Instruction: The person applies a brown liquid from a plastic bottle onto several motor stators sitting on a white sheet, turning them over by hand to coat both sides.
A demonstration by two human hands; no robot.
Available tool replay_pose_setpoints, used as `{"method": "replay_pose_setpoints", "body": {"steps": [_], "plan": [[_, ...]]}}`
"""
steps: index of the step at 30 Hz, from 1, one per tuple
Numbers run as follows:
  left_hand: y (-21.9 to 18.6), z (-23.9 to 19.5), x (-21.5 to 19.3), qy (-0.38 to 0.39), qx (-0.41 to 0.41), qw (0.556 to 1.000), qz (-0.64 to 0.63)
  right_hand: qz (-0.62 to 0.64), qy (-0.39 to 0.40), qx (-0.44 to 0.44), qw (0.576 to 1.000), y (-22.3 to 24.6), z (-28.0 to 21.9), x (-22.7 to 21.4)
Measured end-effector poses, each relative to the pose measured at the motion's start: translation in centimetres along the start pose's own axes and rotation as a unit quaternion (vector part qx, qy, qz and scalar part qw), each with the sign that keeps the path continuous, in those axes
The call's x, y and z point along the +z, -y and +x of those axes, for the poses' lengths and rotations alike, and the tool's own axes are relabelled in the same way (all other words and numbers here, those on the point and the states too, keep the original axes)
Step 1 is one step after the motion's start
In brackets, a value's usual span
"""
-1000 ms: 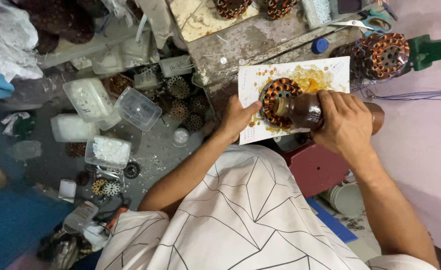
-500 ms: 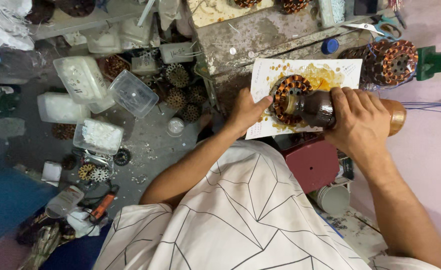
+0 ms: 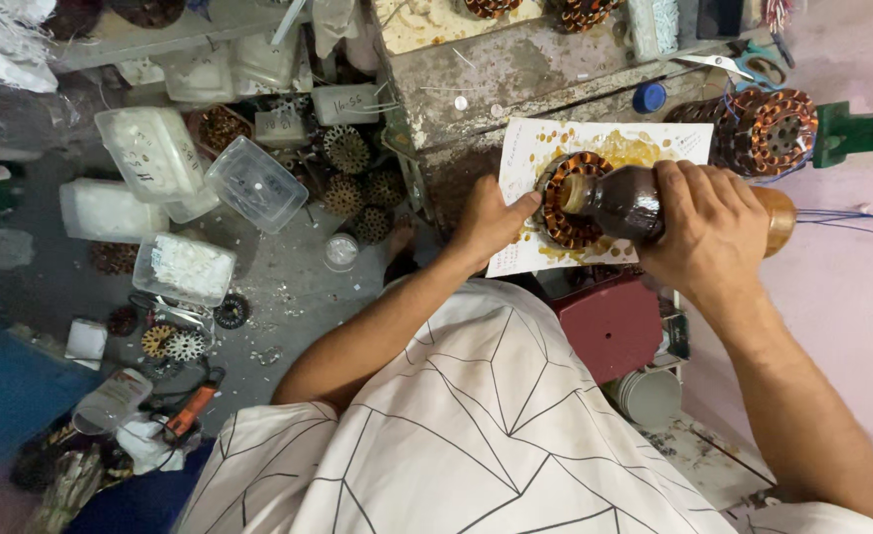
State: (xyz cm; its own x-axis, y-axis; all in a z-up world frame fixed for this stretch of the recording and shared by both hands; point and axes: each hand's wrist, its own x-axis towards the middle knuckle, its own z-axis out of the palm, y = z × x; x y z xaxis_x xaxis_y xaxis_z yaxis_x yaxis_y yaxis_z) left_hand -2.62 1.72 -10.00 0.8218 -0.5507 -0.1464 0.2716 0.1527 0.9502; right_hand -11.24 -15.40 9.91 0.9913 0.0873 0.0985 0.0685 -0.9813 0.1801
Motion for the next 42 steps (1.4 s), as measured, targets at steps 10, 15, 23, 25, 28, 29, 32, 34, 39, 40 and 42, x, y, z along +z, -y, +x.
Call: {"method": "replay_pose_setpoints", "body": {"steps": [10, 15, 23, 25, 28, 29, 32, 34, 39, 40, 42], "plan": [[-0.7, -0.1, -0.1, -0.002, -0.095, 0.995, 0.009, -0.029, -0.02, -0.014, 0.999, -1.4, 0.9, 0.8], [-0.2, 0.0, -0.1, -0.02, 0.038, 0.999, 0.011, -0.024, -0.014, -0.038, 0.999, -1.9, 0.9, 0.9], [-0.5, 0.2, 0.0, -0.01, -0.072, 0.997, 0.039, -0.04, -0.026, -0.021, 0.999, -2.4, 1.0, 1.0], [-0.7, -0.2, 0.1, -0.012, -0.083, 0.996, 0.038, -0.044, -0.015, -0.029, 0.998, -2.4, 0.9, 1.1], [-1.1, -0.1, 0.1, -0.013, -0.091, 0.996, 0.015, -0.027, -0.038, -0.031, 0.998, -2.7, 1.0, 1.3], [-1.2, 0.0, 0.1, -0.009, -0.087, 0.996, 0.025, -0.017, -0.05, -0.031, 0.998, -2.9, 0.9, 1.3], [-1.2, -0.2, 0.1, -0.014, -0.099, 0.995, 0.016, -0.051, -0.027, -0.024, 0.998, -3.2, 0.8, 1.5], [-1.2, -0.2, 0.1, -0.017, -0.086, 0.996, 0.013, -0.05, -0.03, -0.015, 0.998, -3.5, 0.6, 1.6], [-0.8, -0.3, 0.1, -0.012, -0.11, 0.994, 0.011, -0.037, -0.025, -0.021, 0.999, -3.9, 0.0, 2.1], [-0.9, -0.2, 0.1, -0.012, -0.08, 0.997, 0.01, -0.045, -0.025, -0.018, 0.999, -4.1, -0.1, 2.0], [-1.2, -0.2, 0.0, -0.015, -0.023, 1.0, 0.007, -0.047, -0.028, -0.009, 0.998, -4.4, -0.3, 2.0]]}}
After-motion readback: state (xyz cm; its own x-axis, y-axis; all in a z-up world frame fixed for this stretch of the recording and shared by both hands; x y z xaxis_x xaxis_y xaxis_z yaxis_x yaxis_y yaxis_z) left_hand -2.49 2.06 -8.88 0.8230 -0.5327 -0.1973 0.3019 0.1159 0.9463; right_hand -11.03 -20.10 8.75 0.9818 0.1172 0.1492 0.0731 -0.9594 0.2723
